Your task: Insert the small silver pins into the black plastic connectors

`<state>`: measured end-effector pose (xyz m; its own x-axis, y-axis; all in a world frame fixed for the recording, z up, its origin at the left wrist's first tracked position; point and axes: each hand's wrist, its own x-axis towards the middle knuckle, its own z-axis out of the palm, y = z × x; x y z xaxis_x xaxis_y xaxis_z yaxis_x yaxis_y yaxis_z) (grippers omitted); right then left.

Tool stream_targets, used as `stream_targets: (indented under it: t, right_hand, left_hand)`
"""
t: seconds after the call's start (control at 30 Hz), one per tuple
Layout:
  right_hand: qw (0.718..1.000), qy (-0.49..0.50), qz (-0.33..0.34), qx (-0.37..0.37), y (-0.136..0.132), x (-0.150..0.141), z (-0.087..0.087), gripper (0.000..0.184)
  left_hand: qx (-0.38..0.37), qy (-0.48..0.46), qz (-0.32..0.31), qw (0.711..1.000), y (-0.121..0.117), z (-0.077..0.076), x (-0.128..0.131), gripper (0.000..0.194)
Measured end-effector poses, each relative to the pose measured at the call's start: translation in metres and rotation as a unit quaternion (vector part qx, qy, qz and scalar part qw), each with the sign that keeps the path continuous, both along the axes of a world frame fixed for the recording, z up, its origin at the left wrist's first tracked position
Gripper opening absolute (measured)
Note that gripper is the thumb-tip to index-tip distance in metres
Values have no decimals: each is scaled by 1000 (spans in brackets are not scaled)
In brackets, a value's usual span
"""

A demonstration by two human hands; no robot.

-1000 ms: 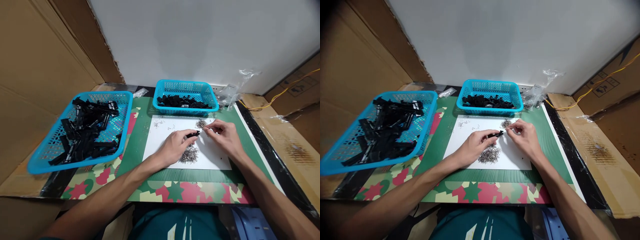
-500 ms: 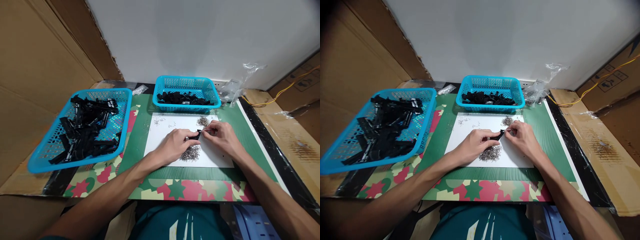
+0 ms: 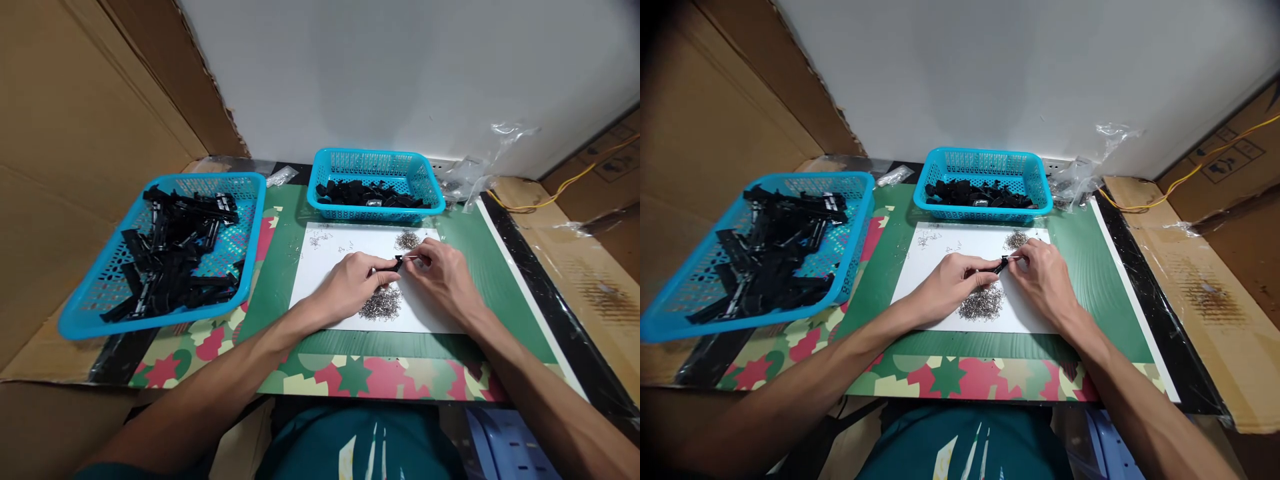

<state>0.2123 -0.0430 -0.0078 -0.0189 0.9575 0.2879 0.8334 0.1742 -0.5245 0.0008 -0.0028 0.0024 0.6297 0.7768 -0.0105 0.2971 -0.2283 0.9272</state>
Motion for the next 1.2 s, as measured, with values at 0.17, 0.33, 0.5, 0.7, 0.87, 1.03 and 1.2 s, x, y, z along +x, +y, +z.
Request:
stream_targets:
  t: [0.17, 0.33, 0.5, 0.7, 0.87, 1.03, 1.2]
  right_hand:
    - [1000, -16, -15, 8, 0, 1, -5, 18]
    - [999, -35, 0, 28, 0, 1, -7, 17]
    - [998, -56, 10, 38, -1, -2, -4, 18]
    - [999, -24, 25, 8, 3, 1, 0, 19]
    - [996, 27, 78, -45, 6, 11, 10, 18]
    - [994, 8, 94, -57, 6, 23, 17, 25]
    - [997, 11, 76, 25, 7, 28, 17, 29]
  left_hand:
    - [-8, -4, -1, 1000, 0, -1, 0, 29]
    - [-7, 2, 3, 1000, 0, -5, -1, 33]
    - [4, -2, -4, 1000, -1, -7, 0, 30]
    - [24, 9, 0, 1000, -2, -4, 1, 28]
    - [13, 23, -4, 1000, 0, -2, -1, 33]
    - [-5, 46, -4, 999, 1, 2, -2, 38]
    - [-20, 37, 1, 999, 0, 4, -3, 34]
